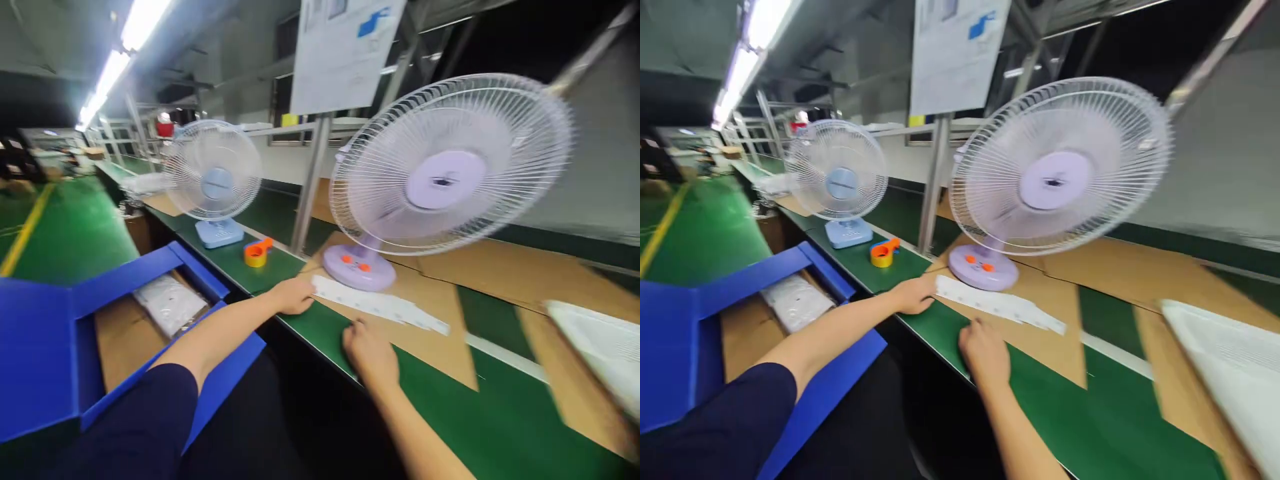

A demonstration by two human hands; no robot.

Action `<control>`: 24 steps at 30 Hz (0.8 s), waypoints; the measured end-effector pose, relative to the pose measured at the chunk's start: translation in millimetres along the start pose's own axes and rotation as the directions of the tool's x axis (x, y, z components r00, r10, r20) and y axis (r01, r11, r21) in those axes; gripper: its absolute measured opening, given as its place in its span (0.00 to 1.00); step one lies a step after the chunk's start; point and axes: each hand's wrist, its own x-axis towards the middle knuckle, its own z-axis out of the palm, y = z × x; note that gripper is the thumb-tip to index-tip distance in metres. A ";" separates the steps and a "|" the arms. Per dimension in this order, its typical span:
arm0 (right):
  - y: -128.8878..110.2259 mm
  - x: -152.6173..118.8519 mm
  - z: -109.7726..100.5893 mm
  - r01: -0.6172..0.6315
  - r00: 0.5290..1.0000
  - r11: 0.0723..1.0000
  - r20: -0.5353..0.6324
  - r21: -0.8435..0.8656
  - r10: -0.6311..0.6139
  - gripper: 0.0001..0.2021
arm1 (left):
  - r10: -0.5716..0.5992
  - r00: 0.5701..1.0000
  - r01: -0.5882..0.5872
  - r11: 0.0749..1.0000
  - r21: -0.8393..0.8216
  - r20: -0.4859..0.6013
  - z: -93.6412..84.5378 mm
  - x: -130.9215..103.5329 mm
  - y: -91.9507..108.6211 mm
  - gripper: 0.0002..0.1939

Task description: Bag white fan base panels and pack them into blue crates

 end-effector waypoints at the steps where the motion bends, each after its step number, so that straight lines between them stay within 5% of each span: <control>1: -2.9 1.4 1.5 -0.054 0.998 0.998 0.006 -0.031 0.055 0.16 | 0.035 0.999 -0.035 0.999 -0.006 -0.011 9.8 7.7 0.4 0.19; 7: 9.4 -7.3 29.4 -0.210 0.977 0.976 0.011 -0.057 0.211 0.15 | 0.041 0.999 -0.041 0.999 -0.012 -0.031 55.0 27.3 -16.4 0.26; 14: 5.2 -7.6 29.5 -0.273 0.960 0.956 -0.025 0.103 0.277 0.11 | 0.008 0.999 -0.008 1.000 0.011 -0.051 63.0 27.1 -27.0 0.30; 18: 11.3 -14.2 30.1 -0.321 0.918 0.910 -0.150 0.261 0.367 0.11 | 0.012 0.996 0.000 0.990 0.140 -0.085 72.5 34.5 -41.3 0.33; 21: 42.9 -31.4 16.4 -0.436 0.752 0.801 -0.323 0.409 0.574 0.16 | 0.017 0.997 -0.006 0.988 0.154 -0.073 77.8 40.3 -47.5 0.36; 24: 102.6 -61.3 -23.5 -0.561 0.372 0.586 -0.454 0.584 0.809 0.21 | 0.015 0.997 -0.003 0.989 0.151 -0.075 78.2 40.5 -45.9 0.37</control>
